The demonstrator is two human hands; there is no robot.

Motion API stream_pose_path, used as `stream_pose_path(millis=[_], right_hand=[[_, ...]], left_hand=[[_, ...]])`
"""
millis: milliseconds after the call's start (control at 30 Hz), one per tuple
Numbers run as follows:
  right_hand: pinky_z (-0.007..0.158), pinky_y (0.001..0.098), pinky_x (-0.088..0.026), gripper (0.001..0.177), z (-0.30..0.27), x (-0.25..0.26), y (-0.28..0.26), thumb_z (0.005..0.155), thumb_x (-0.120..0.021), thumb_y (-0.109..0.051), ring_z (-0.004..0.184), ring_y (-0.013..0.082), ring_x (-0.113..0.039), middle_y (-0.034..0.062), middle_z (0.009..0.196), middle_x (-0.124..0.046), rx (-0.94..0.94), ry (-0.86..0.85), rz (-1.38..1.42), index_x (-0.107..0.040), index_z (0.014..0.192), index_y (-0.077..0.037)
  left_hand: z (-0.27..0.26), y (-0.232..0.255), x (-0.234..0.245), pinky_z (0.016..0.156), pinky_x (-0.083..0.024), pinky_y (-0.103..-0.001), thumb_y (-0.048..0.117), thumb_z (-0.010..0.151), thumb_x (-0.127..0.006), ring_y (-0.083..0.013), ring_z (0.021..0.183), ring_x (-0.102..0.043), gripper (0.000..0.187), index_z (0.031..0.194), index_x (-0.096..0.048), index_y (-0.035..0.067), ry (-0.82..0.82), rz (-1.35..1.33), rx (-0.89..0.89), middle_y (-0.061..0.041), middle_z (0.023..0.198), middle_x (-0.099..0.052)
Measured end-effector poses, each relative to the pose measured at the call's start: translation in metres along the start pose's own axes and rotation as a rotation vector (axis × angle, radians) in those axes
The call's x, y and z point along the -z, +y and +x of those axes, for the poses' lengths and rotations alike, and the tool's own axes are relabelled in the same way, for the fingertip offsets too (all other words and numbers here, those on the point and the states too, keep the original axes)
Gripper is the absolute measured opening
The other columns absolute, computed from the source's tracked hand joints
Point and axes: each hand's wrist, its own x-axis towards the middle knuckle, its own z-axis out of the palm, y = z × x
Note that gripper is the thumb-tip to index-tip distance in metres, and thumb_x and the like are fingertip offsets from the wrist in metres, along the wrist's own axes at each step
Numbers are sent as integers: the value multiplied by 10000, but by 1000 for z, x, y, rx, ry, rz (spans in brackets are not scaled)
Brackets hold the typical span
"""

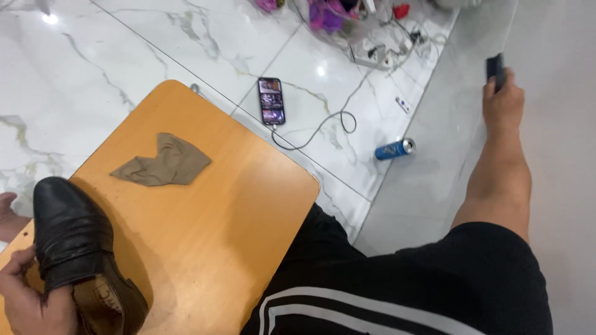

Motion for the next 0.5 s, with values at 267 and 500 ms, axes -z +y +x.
stream_pose_path(millis=[267, 500], right_hand=[[499, 419, -412, 334, -8, 13, -63, 815, -546, -145, 594, 393, -522, 244, 740, -567, 41, -104, 102, -501, 1120, -19], [452, 425, -388, 282, -6, 3, -81, 837, -510, -105, 543, 388, -508, 244, 718, -557, -17, -89, 204, -503, 1096, 5]], left_hand=[[17, 51, 4, 826, -287, -414, -79, 794, -423, -406, 992, -375, 403, 1166, -296, -170, -25, 59, 72, -321, 1114, -365], [24, 44, 2, 918, -182, -422, -93, 677, -337, -396, 1099, -230, 511, 1178, -244, -123, -143, -52, 0, -274, 1199, -209]])
